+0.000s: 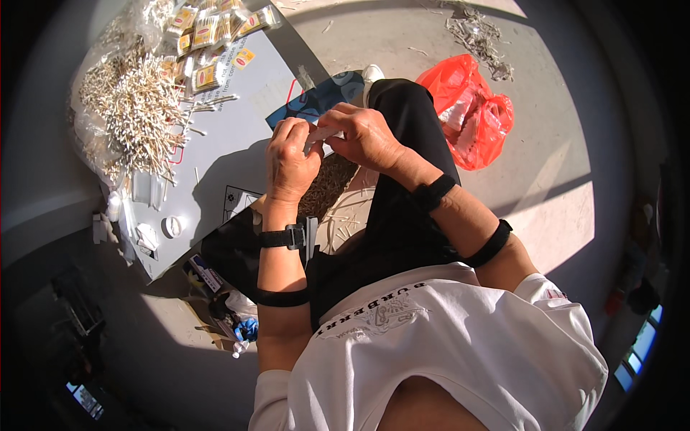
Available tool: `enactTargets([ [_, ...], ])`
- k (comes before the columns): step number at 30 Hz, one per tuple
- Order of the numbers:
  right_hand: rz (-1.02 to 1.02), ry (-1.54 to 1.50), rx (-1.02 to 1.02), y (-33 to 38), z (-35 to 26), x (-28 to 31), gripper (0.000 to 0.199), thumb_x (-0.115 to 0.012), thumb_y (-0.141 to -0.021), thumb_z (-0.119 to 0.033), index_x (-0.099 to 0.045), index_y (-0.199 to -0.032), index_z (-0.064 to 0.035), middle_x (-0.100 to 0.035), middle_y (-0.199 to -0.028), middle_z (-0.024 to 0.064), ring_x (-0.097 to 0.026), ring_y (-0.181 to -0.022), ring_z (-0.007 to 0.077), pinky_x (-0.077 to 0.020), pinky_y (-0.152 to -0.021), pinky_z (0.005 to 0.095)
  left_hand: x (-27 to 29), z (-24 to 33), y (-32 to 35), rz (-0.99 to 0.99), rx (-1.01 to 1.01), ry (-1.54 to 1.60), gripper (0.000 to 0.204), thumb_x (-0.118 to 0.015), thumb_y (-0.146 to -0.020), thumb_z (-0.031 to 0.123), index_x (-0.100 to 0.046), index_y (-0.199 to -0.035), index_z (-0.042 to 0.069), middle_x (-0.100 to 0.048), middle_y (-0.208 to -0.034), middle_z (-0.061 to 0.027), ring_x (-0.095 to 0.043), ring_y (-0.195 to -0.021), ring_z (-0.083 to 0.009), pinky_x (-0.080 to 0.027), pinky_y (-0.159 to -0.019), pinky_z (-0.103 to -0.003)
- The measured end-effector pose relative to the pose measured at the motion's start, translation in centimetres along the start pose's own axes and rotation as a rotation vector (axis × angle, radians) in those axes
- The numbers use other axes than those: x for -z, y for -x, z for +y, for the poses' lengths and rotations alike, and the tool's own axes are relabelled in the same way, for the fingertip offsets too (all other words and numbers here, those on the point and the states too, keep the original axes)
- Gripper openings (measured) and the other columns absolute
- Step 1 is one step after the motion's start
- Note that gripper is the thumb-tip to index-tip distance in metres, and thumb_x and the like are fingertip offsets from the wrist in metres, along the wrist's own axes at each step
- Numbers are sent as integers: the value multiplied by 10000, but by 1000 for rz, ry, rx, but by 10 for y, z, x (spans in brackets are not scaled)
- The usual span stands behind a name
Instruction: The recorder is sorting and packing small wooden sticks into plastic sleeves for retail sale.
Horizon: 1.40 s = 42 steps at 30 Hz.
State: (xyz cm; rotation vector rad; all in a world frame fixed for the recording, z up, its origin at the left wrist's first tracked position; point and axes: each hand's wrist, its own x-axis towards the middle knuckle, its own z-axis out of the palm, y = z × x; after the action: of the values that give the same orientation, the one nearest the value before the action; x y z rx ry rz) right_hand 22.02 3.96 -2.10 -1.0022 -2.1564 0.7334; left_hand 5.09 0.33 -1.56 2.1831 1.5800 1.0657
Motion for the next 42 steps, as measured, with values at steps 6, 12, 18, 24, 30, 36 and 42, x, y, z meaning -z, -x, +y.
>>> enactTargets([
  [6,-25,1,-14,0,-1,1,249,-717,-715,-75,-679,-959,-97,-665,-926,86,-673,-785,308,-551,-654,346,-5,-3,1,-4,-12,-41,235,-712,-642,-53,-601,-842,1,-638,-847,-106,-618,-819,-323,-509,-702,-392],
  [12,-37,-6,-33,-2,-1,3,243,-714,-708,-68,-676,-947,-94,-663,-923,89,-670,-786,311,-550,-658,354,-3,-4,-2,-36,-41,-35,241,-687,-636,-72,-577,-841,-9,-621,-875,-123,-602,-845,-341,-505,-718,-409],
  [18,-34,20,-37,-1,0,4,249,-710,-708,-60,-671,-953,-74,-664,-923,104,-670,-802,312,-551,-672,360,-1,-1,-2,-41,-34,-3,243,-670,-641,-75,-564,-850,-14,-607,-907,-136,-591,-869,-347,-504,-734,-424],
  [24,-30,-26,28,-1,6,3,243,-714,-712,-64,-673,-951,-67,-663,-910,106,-666,-803,304,-546,-669,357,-3,-1,-5,-32,-66,-14,234,-697,-638,-62,-579,-830,0,-620,-853,-115,-596,-819,-333,-500,-700,-405],
  [30,-21,22,2,0,3,4,218,-723,-724,-80,-680,-937,-64,-659,-897,93,-662,-805,299,-538,-663,355,-3,-4,-6,-33,-93,-21,233,-719,-628,-49,-586,-811,12,-629,-826,-100,-599,-781,-320,-495,-677,-391],
  [36,-52,15,74,1,10,6,192,-725,-725,-94,-647,-894,-46,-632,-849,99,-650,-786,313,-526,-638,368,-4,-1,-6,-34,-97,-8,213,-709,-633,-53,-580,-790,9,-624,-803,-100,-589,-759,-323,-486,-668,-386],
  [42,-37,61,117,1,15,9,183,-724,-704,-70,-616,-846,-32,-601,-809,109,-627,-756,333,-518,-628,382,-4,-3,-5,-36,-87,-12,199,-700,-640,-56,-569,-776,6,-613,-775,-110,-580,-748,-329,-476,-660,-392],
])
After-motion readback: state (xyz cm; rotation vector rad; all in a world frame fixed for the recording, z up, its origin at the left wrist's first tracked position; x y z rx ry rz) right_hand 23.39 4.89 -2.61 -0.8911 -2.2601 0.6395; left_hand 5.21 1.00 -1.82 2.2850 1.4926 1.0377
